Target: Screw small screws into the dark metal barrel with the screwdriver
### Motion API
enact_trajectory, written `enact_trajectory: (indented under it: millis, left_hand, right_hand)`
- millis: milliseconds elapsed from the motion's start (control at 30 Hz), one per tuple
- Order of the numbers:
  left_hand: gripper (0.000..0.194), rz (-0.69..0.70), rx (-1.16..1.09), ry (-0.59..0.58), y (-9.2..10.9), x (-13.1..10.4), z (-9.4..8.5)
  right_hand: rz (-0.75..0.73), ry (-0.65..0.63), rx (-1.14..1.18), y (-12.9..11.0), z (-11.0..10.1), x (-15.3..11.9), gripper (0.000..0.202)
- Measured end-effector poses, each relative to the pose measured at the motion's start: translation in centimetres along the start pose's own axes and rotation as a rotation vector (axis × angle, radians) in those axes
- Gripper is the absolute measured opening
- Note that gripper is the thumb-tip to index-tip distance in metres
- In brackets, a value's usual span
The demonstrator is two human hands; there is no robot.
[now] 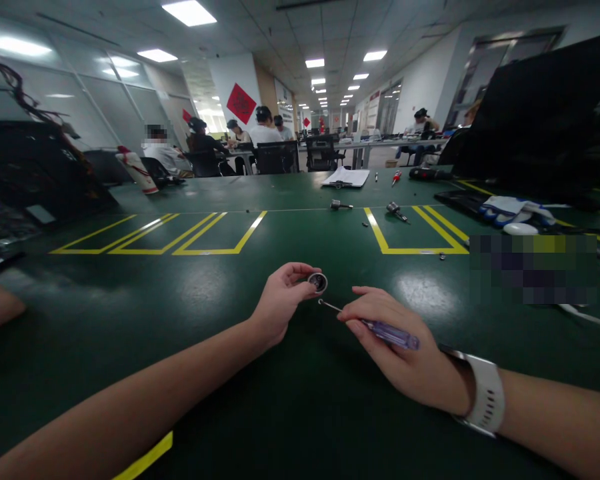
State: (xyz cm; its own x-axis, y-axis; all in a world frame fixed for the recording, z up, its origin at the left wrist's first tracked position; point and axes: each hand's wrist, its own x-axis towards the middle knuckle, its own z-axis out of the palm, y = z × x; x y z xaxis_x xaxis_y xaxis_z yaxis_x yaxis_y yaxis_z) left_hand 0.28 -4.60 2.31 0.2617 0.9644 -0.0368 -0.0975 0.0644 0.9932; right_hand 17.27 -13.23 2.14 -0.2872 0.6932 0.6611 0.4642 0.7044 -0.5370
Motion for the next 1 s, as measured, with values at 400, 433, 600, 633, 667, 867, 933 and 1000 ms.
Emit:
enact_trajectory:
  millis: [400, 433, 600, 633, 667, 867, 933, 1000]
  left_hand:
    - [0.023, 0.066, 0.062, -0.045, 0.2, -0.4, 0.3]
    - [0.022, 0.069, 0.056, -0.047, 0.2, -0.5, 0.4]
    - [0.020, 0.092, 0.063, -0.045, 0.4, -0.8, 0.6]
    - [0.019, 0.096, 0.071, -0.040, 0.4, -0.8, 0.7]
    - [0.019, 0.101, 0.079, -0.033, 0.4, -0.8, 0.7]
    - [0.013, 0.134, 0.109, 0.007, 0.4, -0.7, 0.9]
    - [0.013, 0.130, 0.117, 0.018, 0.4, -0.7, 1.0]
    - [0.013, 0.125, 0.118, 0.029, 0.4, -0.6, 0.9]
  right_hand:
    - [-0.025, 0.011, -0.099, 0.7, 0.2, 0.5, 0.027]
    - [-0.024, 0.009, -0.106, 0.7, 0.2, 0.5, 0.028]
    - [-0.035, -0.009, -0.133, 0.7, 0.2, 0.4, 0.027]
    - [-0.039, -0.009, -0.138, 0.7, 0.2, 0.4, 0.027]
    - [-0.043, -0.008, -0.142, 0.7, 0.2, 0.4, 0.026]
    - [-0.069, -0.012, -0.159, 0.5, 0.2, 0.5, 0.027]
    - [-0.072, -0.013, -0.171, 0.4, 0.1, 0.5, 0.025]
    - [-0.068, -0.017, -0.184, 0.3, 0.1, 0.5, 0.023]
